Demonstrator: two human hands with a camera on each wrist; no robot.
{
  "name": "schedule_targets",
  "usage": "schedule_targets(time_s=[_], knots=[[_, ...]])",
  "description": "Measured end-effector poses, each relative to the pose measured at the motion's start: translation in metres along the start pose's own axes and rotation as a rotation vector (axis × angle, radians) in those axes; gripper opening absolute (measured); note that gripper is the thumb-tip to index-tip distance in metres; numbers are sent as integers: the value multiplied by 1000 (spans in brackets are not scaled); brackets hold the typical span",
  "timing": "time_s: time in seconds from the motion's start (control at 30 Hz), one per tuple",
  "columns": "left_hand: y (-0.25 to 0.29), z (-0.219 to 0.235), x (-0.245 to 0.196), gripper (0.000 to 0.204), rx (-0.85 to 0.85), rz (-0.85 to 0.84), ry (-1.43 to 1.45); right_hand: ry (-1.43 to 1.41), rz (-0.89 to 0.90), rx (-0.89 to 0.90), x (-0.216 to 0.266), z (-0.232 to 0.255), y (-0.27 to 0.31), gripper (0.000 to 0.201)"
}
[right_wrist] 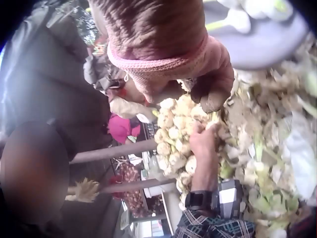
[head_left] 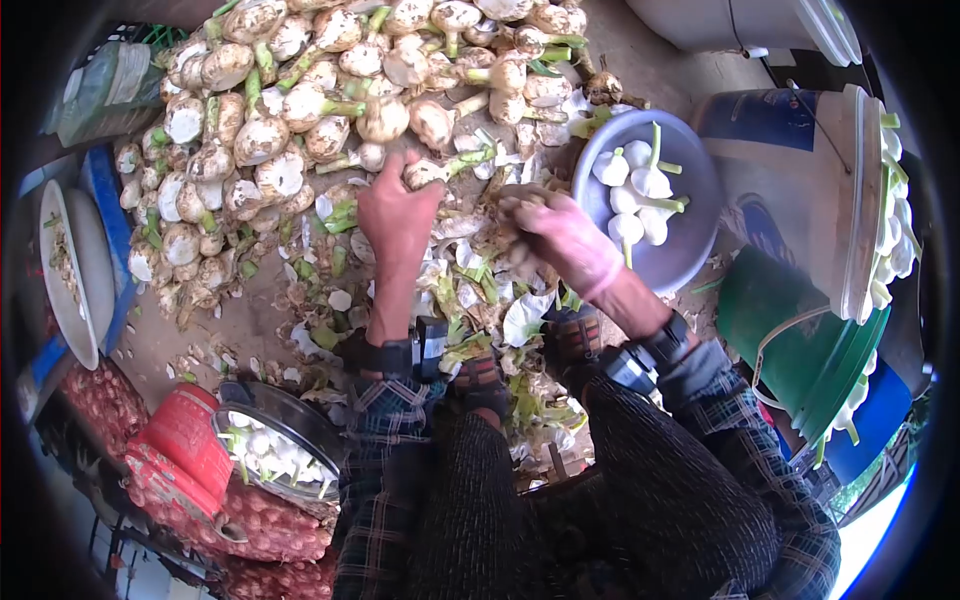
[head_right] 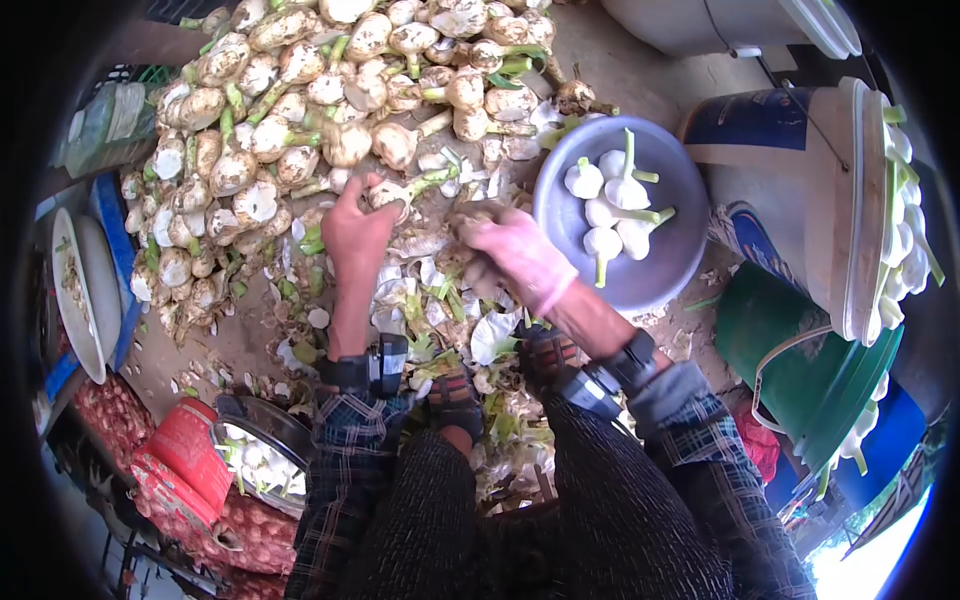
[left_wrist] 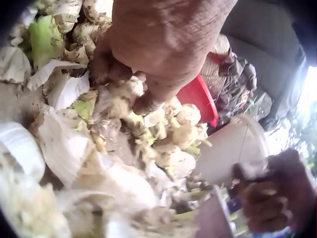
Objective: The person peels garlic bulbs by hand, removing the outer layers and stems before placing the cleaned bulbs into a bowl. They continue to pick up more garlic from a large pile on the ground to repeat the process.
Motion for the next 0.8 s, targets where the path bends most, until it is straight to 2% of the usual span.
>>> schedule_targets(time_s=[0.03,0.07,0.13,0.17,0.2,0.27,0.4,0.47,0.5,0.6,0.63,0.67,0.73,0.8], knots=[[3,-5,7,43,28,-63,148,-51,-105,-21,-5,-4,-11,43],[3,-9,14,43,28,-62,148,-51,-107,-21,-8,-8,-19,43],[8,-13,8,54,-200,-522,-507,-296,-81,-91,-13,-13,-32,28],[6,-13,11,63,-131,-515,-428,-318,-64,-80,-13,-13,-37,27],[7,-10,10,63,-130,-515,-426,-317,-64,-82,-13,-14,-38,27],[8,-4,9,57,9,-503,-197,-387,-78,-44,-11,-16,-39,25],[38,8,1,52,133,-406,22,-440,-78,16,-7,-26,-28,25],[47,9,5,51,161,-385,145,-194,-35,-37,2,-28,-18,24],[52,11,2,52,125,-458,145,-179,-31,-15,2,-29,-14,22],[62,15,-3,51,127,-445,129,-85,35,-16,7,-29,-2,20],[65,15,-6,48,104,-468,128,229,273,25,7,-26,-4,21],[67,15,-7,48,105,-466,131,230,271,23,6,-23,-3,21],[70,16,-8,45,99,-415,154,56,92,37,11,-26,3,22],[68,14,-1,44,106,-379,236,-59,49,57,7,-26,5,22]])
Point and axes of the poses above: each hand's wrist, its own y-axis away from the middle knuckle, its own z-axis out of the back of the hand, x = y × z, the point moved 2 cm from there along -y, towards the middle knuckle, and after that the axes turned 5 degrees about y, right-handed, at the moved point
